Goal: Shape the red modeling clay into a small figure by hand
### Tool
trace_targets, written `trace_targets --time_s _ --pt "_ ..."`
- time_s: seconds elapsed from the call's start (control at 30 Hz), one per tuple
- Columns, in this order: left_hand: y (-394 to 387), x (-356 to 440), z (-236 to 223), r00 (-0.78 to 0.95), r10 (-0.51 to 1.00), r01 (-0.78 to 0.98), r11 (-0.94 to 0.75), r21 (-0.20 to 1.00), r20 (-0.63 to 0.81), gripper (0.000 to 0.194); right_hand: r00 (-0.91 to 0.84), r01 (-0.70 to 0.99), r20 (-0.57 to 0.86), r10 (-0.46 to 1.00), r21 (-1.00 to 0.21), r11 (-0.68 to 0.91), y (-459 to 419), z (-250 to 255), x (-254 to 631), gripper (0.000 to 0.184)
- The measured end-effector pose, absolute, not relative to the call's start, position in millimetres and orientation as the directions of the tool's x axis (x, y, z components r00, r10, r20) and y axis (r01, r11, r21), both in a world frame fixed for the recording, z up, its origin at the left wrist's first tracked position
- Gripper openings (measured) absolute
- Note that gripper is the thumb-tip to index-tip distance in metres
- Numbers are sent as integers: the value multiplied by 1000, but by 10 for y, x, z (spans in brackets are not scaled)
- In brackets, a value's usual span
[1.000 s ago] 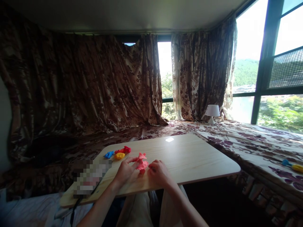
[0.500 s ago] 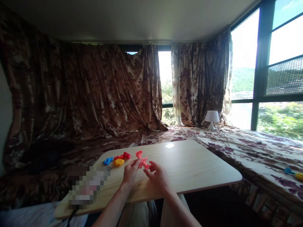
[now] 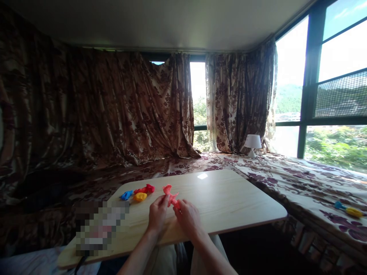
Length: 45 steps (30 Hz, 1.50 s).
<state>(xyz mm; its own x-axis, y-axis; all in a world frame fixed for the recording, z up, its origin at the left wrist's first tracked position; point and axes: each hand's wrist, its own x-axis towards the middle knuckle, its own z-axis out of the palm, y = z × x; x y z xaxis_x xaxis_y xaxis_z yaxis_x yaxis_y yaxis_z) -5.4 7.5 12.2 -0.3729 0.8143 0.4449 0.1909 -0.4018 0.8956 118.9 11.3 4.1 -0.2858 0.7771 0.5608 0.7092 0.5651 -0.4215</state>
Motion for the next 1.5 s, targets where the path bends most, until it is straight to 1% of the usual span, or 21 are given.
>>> trace_targets --time_s 0.1,0.17,0.33,0.4,0.5,0.63,0.73,0.9,0.97,1.03,1.13,1.23,1.33,1.43,1.5 --pt "78 -69 110 -383 809 200 -399 895 446 35 -286 707 565 774 -421 568 86 60 1194 17" --pt "67 -68 112 -382 812 201 -393 897 442 35 -265 704 566 781 -440 558 73 66 1193 13" --pt "29 -44 143 -340 831 172 -405 898 440 37 -260 677 575 776 -465 570 66 68 1191 14" --pt "25 -43 148 -336 831 163 -413 896 444 37 -272 640 579 768 -487 594 79 68 1198 18" --pt "29 -53 145 -337 823 160 -430 889 458 37 -293 540 574 765 -561 628 109 69 1212 23" --pt "23 -59 141 -320 814 177 -451 875 485 35 -315 419 558 767 -644 640 134 74 1230 35" --pt "16 -56 132 -289 822 184 -455 871 491 34 -300 414 556 775 -656 631 139 69 1231 37" --pt "30 -60 98 -266 837 191 -441 877 478 32 -263 475 557 788 -636 608 145 51 1225 35" --pt "32 -60 93 -279 836 197 -432 880 472 32 -261 453 542 799 -662 597 144 53 1233 34" --pt "27 -55 95 -296 829 193 -435 879 475 32 -281 394 512 812 -710 584 144 57 1245 33" --pt "18 -42 100 -291 829 175 -444 879 477 30 -293 365 484 825 -741 564 148 55 1260 37" --pt "25 -41 95 -260 848 152 -436 887 461 29 -309 348 510 802 -725 595 151 45 1262 36" --pt "55 -71 84 -276 847 131 -435 891 455 30 -326 348 570 755 -670 656 159 33 1255 34" --pt "92 -118 66 -332 835 109 -428 897 439 31 -300 404 656 693 -570 715 175 14 1250 20" --pt "113 -138 45 -344 837 105 -416 903 425 31 -290 447 684 669 -522 727 190 -2 1252 14"
